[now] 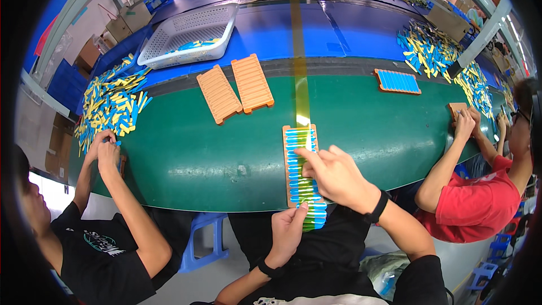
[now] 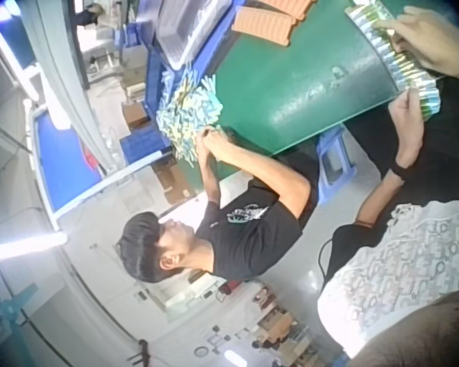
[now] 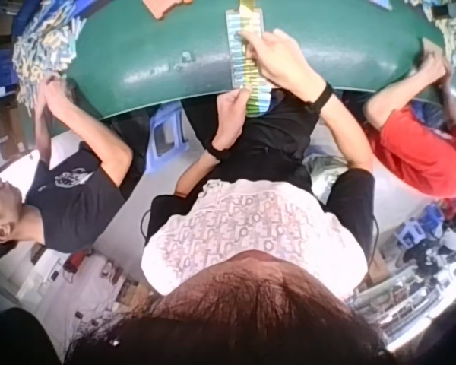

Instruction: Assembling small plastic parts into orange carrier trays and applying a long strip of adhesive tape.

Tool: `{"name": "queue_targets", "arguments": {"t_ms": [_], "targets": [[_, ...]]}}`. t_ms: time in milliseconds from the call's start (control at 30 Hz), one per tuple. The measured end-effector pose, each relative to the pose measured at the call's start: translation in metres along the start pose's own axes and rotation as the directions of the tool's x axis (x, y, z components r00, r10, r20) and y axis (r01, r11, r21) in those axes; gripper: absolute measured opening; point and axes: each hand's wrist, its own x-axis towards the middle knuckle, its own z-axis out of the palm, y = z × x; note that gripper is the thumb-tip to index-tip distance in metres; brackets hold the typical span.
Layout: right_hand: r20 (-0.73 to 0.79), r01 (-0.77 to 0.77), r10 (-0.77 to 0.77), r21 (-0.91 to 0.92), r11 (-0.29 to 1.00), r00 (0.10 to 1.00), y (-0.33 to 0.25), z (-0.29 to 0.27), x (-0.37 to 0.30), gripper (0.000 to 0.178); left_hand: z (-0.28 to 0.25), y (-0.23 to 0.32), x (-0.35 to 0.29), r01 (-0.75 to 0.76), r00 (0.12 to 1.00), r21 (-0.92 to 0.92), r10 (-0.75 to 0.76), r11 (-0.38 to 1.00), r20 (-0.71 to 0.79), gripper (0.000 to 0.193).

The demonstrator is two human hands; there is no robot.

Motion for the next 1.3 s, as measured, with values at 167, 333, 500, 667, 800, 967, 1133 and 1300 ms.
{"name": "queue_targets", "arguments": {"t_ms": [167, 333, 500, 667, 800, 967, 1133, 1300], "targets": [[-0.07, -0.002, 0.005, 0.047, 0.999, 0.998, 0.023, 0.002, 0.031, 0.051, 0.0, 0.002, 0.002, 0.016, 1.0, -0.026, -0.016, 1.0, 0.008, 0.032], [-0.054, -0.089, 0.088, -0.018, 0.996, 0.995, 0.043, 0.004, 0.05, 0.04, -0.006, 0.005, 0.005, -0.025, 0.999, 0.065, 0.022, 0.998, 0.039, 0.032], [-0.092, -0.103, 0.105, 0.029, 0.994, 0.99, 0.055, 0.006, 0.065, 0.04, -0.009, 0.0, 0.01, -0.048, 0.997, 0.063, 0.044, 0.997, 0.06, 0.032], [-0.271, -0.191, 0.274, 0.297, 0.936, 0.922, 0.058, 0.003, 0.057, 0.038, -0.005, 0.005, 0.009, -0.035, 0.996, 0.012, 0.034, 0.999, 0.084, 0.032], [-0.227, -0.249, 0.381, 0.452, 0.856, 0.897, 0.041, -0.02, 0.035, 0.035, 0.004, 0.026, 0.005, -0.116, 0.989, 0.031, 0.112, 0.993, 0.098, 0.029], [-0.225, -0.295, 0.424, 0.446, 0.845, 0.877, 0.022, -0.032, -0.002, 0.03, 0.019, 0.075, 0.001, -0.202, 0.965, -0.027, 0.204, 0.979, 0.166, 0.027], [0.323, -0.434, 0.506, 0.893, 0.116, 0.8, -0.002, -0.045, -0.026, 0.029, 0.0, 0.09, -0.006, -0.305, 0.902, 0.215, 0.21, 0.928, 0.376, 0.031], [0.314, -0.383, 0.431, 0.92, 0.081, 0.846, -0.024, -0.039, -0.028, 0.029, 0.004, 0.075, -0.008, -0.229, 0.913, 0.09, 0.182, 0.969, 0.364, 0.044]]}}
